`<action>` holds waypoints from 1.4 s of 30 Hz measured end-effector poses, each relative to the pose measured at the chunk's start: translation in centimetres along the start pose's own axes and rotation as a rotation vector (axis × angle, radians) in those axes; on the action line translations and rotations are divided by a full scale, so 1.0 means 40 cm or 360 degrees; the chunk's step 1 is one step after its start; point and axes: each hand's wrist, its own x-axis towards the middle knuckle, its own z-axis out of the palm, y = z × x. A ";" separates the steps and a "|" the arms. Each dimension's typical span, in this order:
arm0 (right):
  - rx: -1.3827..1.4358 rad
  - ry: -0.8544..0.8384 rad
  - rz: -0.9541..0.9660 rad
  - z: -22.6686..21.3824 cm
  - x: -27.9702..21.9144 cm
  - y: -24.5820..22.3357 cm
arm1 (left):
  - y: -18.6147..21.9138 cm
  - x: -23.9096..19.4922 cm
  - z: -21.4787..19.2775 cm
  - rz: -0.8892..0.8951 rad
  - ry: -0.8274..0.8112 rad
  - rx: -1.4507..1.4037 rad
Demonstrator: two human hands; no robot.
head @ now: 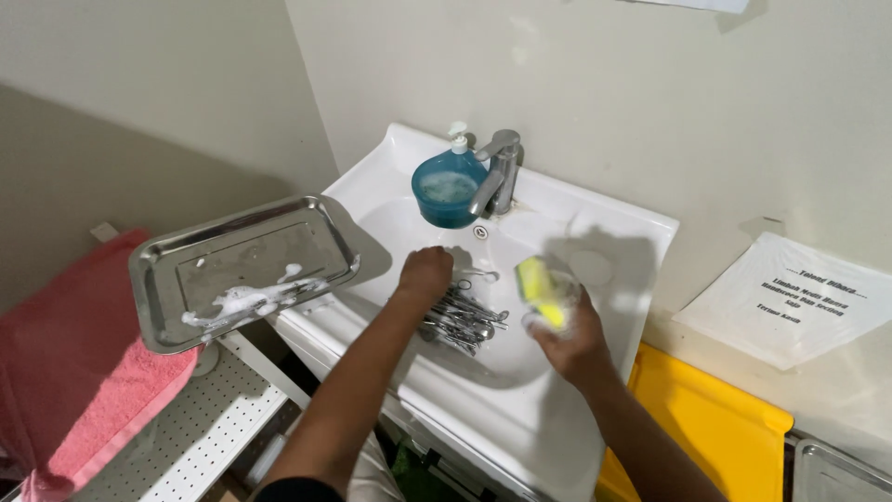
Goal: The person scrubs a collection of metal dental instruments with a yellow sponge and soap in a white sink. They rinse the instruments under running water and place them into a metal tray. Finally, the person scrubs the metal tray itself with the sponge.
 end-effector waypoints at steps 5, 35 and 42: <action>-0.0676 -0.0277 -0.0580 0.017 -0.002 0.018 | 0.046 -0.075 -0.264 0.0499 0.0264 0.0070; -0.0470 -0.1189 0.0145 0.043 -0.018 0.030 | 0.188 -0.138 -0.511 0.0632 -0.0003 -0.0710; -0.0241 -0.1128 -0.0222 0.033 -0.009 -0.056 | 0.205 -0.137 -0.506 0.0493 0.0215 -0.1328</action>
